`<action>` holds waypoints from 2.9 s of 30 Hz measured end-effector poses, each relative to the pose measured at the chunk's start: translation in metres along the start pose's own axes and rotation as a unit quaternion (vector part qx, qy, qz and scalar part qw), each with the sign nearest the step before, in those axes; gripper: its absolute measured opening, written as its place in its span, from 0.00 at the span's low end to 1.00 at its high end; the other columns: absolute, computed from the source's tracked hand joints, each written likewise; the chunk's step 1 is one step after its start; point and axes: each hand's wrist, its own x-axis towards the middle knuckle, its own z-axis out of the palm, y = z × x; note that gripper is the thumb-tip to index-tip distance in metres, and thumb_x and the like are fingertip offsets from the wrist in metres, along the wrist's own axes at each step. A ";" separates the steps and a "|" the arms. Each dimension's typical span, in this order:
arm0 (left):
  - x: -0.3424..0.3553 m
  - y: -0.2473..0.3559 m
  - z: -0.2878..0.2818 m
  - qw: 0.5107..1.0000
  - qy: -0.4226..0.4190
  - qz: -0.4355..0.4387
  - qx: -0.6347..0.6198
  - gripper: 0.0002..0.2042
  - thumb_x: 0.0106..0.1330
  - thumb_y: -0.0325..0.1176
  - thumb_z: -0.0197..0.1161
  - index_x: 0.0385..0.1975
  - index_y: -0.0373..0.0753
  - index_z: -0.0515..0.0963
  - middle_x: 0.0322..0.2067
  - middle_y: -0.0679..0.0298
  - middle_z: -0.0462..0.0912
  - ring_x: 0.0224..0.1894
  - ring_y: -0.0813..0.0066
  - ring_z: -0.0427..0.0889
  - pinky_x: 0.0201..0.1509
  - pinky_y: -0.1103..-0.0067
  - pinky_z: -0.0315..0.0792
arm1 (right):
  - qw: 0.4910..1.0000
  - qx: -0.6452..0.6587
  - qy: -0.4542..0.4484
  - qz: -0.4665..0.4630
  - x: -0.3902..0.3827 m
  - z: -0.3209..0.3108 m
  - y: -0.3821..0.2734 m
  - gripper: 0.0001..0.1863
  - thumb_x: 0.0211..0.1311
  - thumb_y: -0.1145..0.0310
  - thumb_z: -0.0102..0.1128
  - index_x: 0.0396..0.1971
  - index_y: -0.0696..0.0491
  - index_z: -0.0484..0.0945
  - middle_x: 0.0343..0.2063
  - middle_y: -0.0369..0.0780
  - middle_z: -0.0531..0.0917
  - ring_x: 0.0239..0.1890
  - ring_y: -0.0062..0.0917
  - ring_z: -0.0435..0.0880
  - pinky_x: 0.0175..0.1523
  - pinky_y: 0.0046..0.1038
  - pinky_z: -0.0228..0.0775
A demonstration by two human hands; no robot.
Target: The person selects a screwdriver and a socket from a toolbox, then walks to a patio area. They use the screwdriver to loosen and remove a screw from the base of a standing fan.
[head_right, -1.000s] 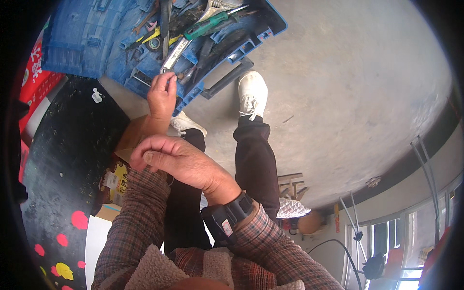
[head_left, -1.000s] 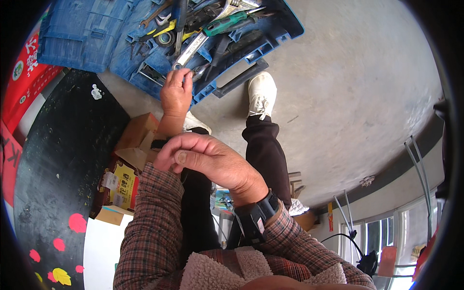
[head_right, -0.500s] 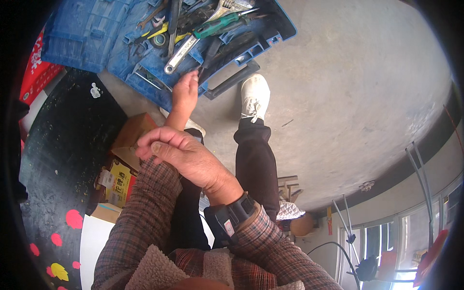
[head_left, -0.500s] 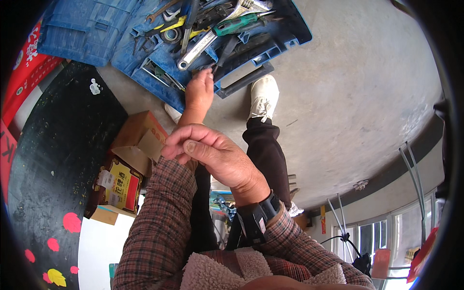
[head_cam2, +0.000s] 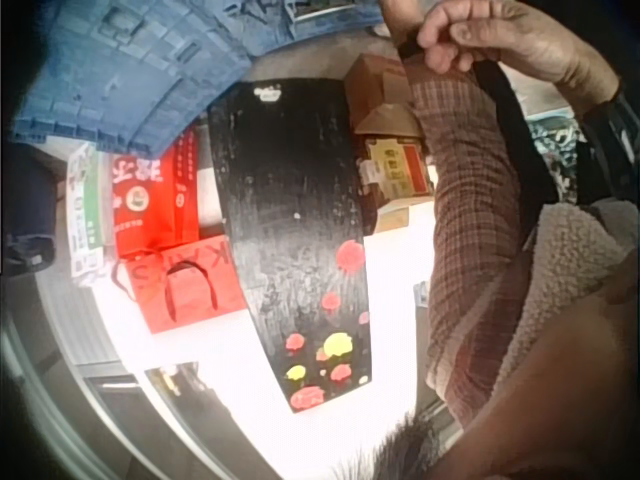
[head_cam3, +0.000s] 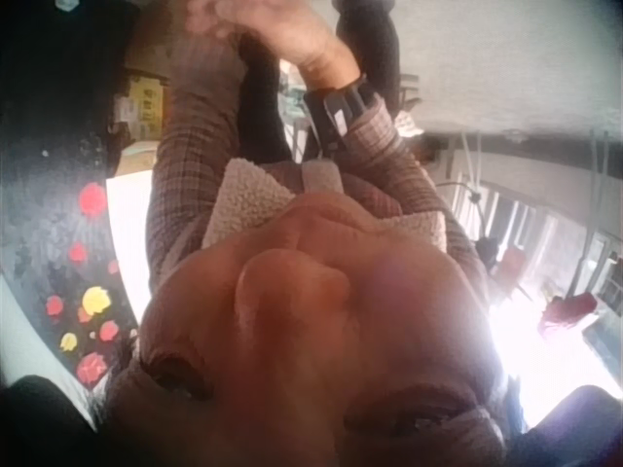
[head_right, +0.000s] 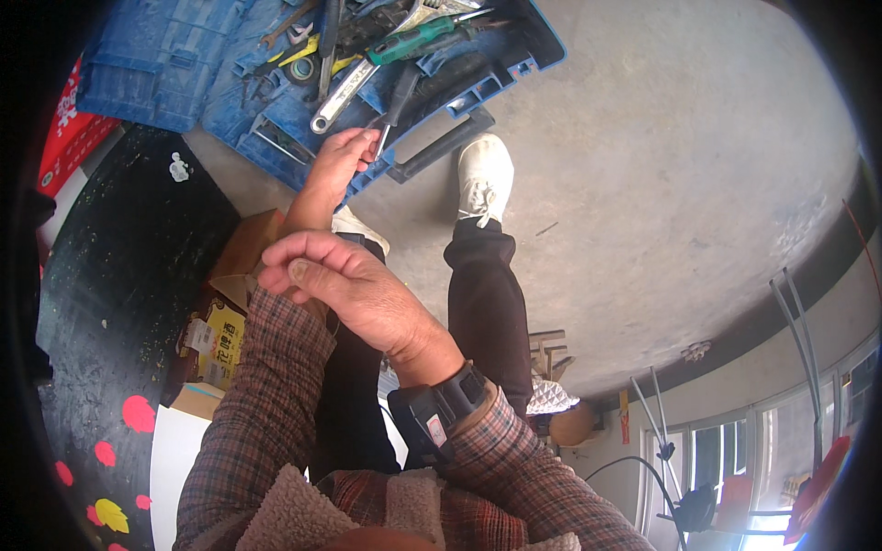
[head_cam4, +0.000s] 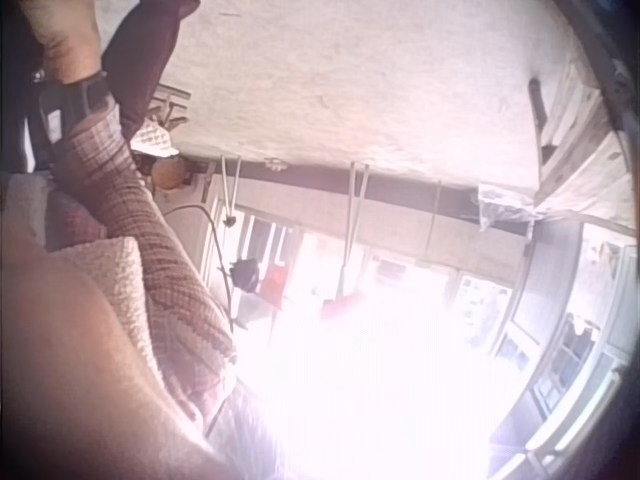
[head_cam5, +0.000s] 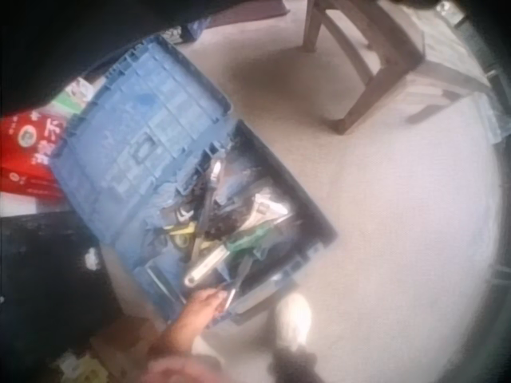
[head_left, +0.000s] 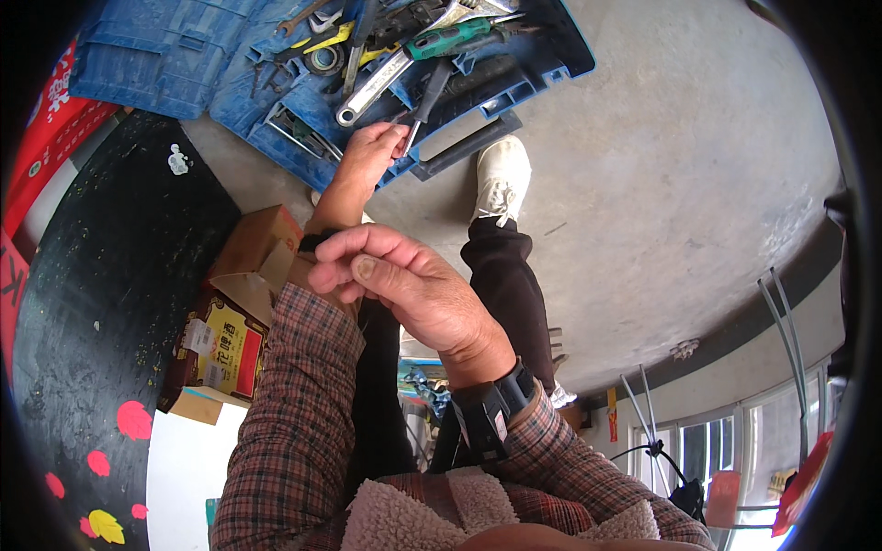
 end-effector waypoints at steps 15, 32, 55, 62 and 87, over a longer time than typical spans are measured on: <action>-0.046 0.025 0.027 0.965 -0.142 -0.016 -0.220 0.11 0.63 0.37 0.60 0.36 0.34 0.77 0.26 0.70 0.76 0.24 0.86 0.70 0.27 0.89 0.64 | 0.988 -0.054 0.083 -0.120 -0.007 -0.003 -0.003 0.11 0.67 0.71 0.46 0.44 0.58 0.74 0.36 0.39 0.81 0.38 0.19 0.78 0.46 0.19 0.68; -0.162 0.032 0.053 0.865 -0.016 -0.001 -0.501 0.08 0.67 0.38 0.54 0.35 0.41 0.76 0.23 0.73 0.73 0.22 0.84 0.68 0.24 0.86 0.60 | 0.943 0.100 0.303 -0.098 -0.003 -0.020 0.006 0.08 0.65 0.74 0.49 0.42 0.58 0.74 0.28 0.33 0.78 0.20 0.12 0.70 0.25 0.14 0.65; -0.161 0.035 0.043 0.842 -0.013 0.110 -0.528 0.12 0.69 0.40 0.51 0.40 0.38 0.73 0.34 0.69 0.74 0.41 0.81 0.71 0.50 0.79 0.67 | 0.948 -0.109 0.217 -0.203 -0.001 -0.007 0.025 0.11 0.58 0.80 0.57 0.41 0.57 0.78 0.46 0.39 0.78 0.47 0.20 0.76 0.53 0.23 0.68; -0.270 0.106 0.048 0.864 -0.009 0.189 -0.467 0.05 0.68 0.33 0.55 0.37 0.40 0.73 0.32 0.70 0.75 0.30 0.85 0.70 0.35 0.85 0.67 | 0.890 -0.242 0.124 -0.366 -0.068 0.057 0.006 0.11 0.58 0.79 0.57 0.41 0.58 0.79 0.49 0.45 0.77 0.51 0.29 0.76 0.56 0.28 0.68; -0.607 0.204 0.032 0.865 -0.203 0.372 -0.267 0.14 0.63 0.25 0.56 0.49 0.37 0.69 0.45 0.60 0.76 0.34 0.77 0.77 0.39 0.77 0.75 | 0.848 -0.259 0.002 -0.463 -0.420 0.310 -0.031 0.07 0.65 0.75 0.52 0.41 0.56 0.74 0.43 0.42 0.79 0.43 0.22 0.78 0.52 0.26 0.71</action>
